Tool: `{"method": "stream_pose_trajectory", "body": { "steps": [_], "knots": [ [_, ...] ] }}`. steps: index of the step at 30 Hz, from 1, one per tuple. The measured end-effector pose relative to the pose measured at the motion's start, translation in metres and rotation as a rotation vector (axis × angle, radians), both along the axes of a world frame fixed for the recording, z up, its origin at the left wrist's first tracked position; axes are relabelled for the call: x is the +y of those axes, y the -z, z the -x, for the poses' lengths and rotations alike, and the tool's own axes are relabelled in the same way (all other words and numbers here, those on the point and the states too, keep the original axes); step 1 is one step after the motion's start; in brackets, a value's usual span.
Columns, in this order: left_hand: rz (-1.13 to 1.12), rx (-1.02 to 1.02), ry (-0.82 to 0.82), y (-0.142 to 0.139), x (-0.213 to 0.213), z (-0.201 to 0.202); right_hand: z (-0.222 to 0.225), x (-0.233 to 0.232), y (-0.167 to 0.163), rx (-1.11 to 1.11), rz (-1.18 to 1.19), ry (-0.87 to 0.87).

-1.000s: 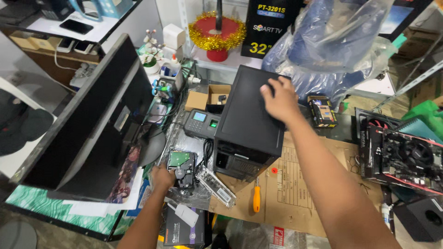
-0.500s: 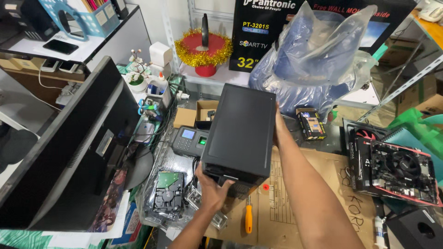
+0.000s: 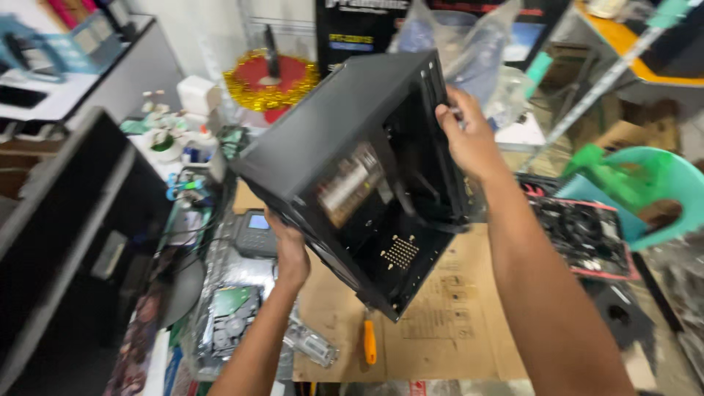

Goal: The person uses a screwdriver to unscrew and remove a motherboard from a desktop computer case on the workbench. They then open the case, remove a drive caddy and other internal parts, handle small screws and components, and set parts aside on the bench.

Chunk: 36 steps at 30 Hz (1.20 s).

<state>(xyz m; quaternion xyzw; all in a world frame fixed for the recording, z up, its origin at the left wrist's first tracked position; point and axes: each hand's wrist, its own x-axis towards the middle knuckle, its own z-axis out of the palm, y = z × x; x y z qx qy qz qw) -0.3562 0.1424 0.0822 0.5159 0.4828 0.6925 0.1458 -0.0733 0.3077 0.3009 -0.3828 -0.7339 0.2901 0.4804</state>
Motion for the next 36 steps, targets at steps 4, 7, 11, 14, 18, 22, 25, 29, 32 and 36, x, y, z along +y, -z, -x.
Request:
{"method": "stream_pose_trajectory", "body": {
  "steps": [4, 7, 11, 14, 18, 22, 25, 29, 32, 36],
  "knots": [
    [0.108, -0.355, 0.284, -0.023, 0.022, -0.028, -0.05, -0.037, -0.036, -0.233, -0.183, 0.177],
    [0.329, -0.618, 0.459, -0.018, 0.033, -0.06, -0.085, -0.052, -0.028, -0.369, -0.21, 0.332],
    [0.723, -0.753, 0.498, 0.01, 0.028, -0.109, -0.143, -0.066, 0.029, -0.583, -0.295, 0.431],
    [0.865, -0.726, 0.557, 0.04, 0.009, -0.145, -0.186, -0.078, 0.093, -0.685, -0.295, 0.494],
    [0.879, -0.742, 0.727, 0.084, -0.021, -0.18, -0.224, -0.107, 0.177, -0.761, -0.008, 0.599],
    [0.899, -0.737, 0.804, 0.127, -0.037, -0.2, -0.243, -0.127, 0.226, -0.815, 0.158, 0.629],
    [1.083, -0.712, 0.729, 0.15, -0.036, -0.209, -0.249, -0.137, 0.244, -0.903, 0.267, 0.657],
    [1.186, -0.693, 0.784, 0.157, -0.029, -0.205, -0.243, -0.137, 0.255, -0.982, 0.326, 0.693],
    [1.254, -0.756, 0.722, 0.155, -0.023, -0.199, -0.23, -0.127, 0.259, -0.962, 0.241, 0.72],
    [1.26, -0.629, 0.595, 0.155, -0.02, -0.185, -0.213, -0.119, 0.261, -0.895, 0.413, 0.72]
  ]
}}
